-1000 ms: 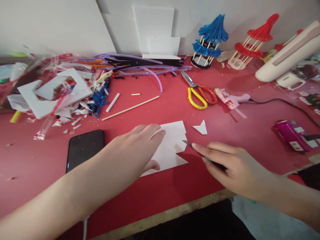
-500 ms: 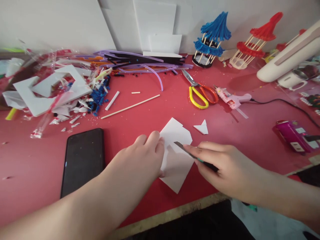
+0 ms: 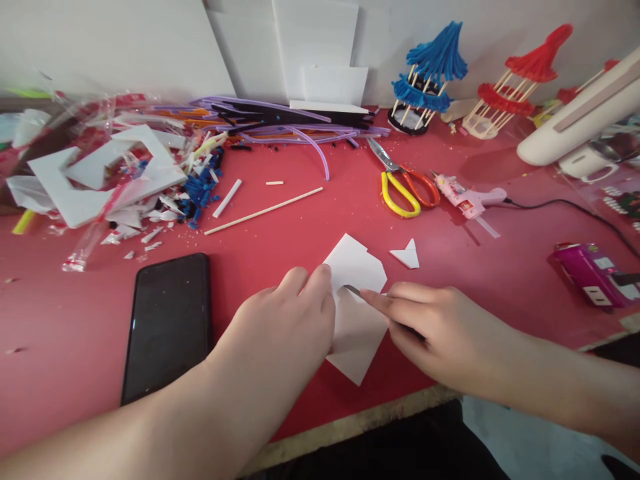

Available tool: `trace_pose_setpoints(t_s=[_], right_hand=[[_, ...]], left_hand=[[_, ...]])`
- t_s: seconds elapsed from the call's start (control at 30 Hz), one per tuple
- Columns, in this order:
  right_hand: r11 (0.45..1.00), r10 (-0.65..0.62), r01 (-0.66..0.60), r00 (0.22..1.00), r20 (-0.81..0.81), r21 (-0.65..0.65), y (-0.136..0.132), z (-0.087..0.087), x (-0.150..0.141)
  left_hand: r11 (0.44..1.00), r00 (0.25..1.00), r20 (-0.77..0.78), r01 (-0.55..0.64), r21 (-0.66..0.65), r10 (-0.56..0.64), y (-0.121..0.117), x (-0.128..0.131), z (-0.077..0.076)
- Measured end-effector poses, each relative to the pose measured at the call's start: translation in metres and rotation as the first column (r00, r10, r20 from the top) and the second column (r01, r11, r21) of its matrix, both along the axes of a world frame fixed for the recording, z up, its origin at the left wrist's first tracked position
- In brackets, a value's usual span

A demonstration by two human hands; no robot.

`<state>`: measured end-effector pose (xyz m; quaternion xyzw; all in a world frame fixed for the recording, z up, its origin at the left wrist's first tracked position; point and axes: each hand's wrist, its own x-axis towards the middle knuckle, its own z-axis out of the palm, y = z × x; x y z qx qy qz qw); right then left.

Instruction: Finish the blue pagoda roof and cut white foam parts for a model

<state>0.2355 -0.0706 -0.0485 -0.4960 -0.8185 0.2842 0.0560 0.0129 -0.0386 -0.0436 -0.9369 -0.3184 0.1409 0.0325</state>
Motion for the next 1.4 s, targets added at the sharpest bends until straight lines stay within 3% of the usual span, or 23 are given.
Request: trace_pose_setpoints(t_s=[0.13, 0.27, 0.37, 0.57, 0.67, 0.83, 1.0, 1.23, 1.4], right_hand=[[0.993, 0.033, -0.045, 0.994, 0.103, 0.112, -0.003, 0.002, -0.005], [0.937, 0.104, -0.182, 0.960, 0.261, 0.297, -0.009, 0.002, -0.013], [0.907, 0.135, -0.256, 0.929, 0.343, 0.334, -0.011, 0.002, -0.019], [0.953, 0.168, -0.250, 0.905, 0.391, 0.171, 0.003, 0.015, -0.028], [0.973, 0.189, -0.224, 0.915, 0.356, 0.058, 0.012, 0.023, -0.030], [0.982, 0.183, -0.188, 0.935, 0.304, -0.014, 0.017, 0.024, -0.028], [0.983, 0.184, -0.173, 0.935, 0.303, -0.062, 0.017, 0.025, -0.028], [0.975, 0.211, -0.170, 0.914, 0.346, -0.145, 0.014, 0.028, -0.025], [0.980, 0.198, -0.190, 0.940, 0.277, -0.058, 0.007, 0.027, -0.015]], left_hand=[[0.999, 0.999, 0.041, 0.035, -0.037, -0.033, 0.001, 0.000, -0.001], [0.997, 0.996, 0.066, 0.060, -0.045, -0.057, 0.002, 0.001, -0.003], [0.998, 0.993, 0.103, 0.054, -0.025, -0.051, 0.002, 0.000, -0.007], [0.989, 0.965, 0.239, 0.076, 0.126, -0.105, 0.004, 0.000, -0.014], [0.997, 0.989, 0.123, 0.074, 0.015, -0.076, 0.007, 0.004, -0.014], [0.991, 0.999, -0.029, 0.040, -0.125, -0.044, 0.012, 0.010, -0.009], [0.990, 0.999, -0.005, 0.033, -0.140, -0.035, 0.013, 0.008, -0.006], [0.988, 0.992, 0.126, 0.036, -0.148, -0.018, 0.013, 0.002, -0.013], [0.989, 0.989, 0.146, 0.042, -0.144, -0.020, 0.015, 0.004, -0.009]])
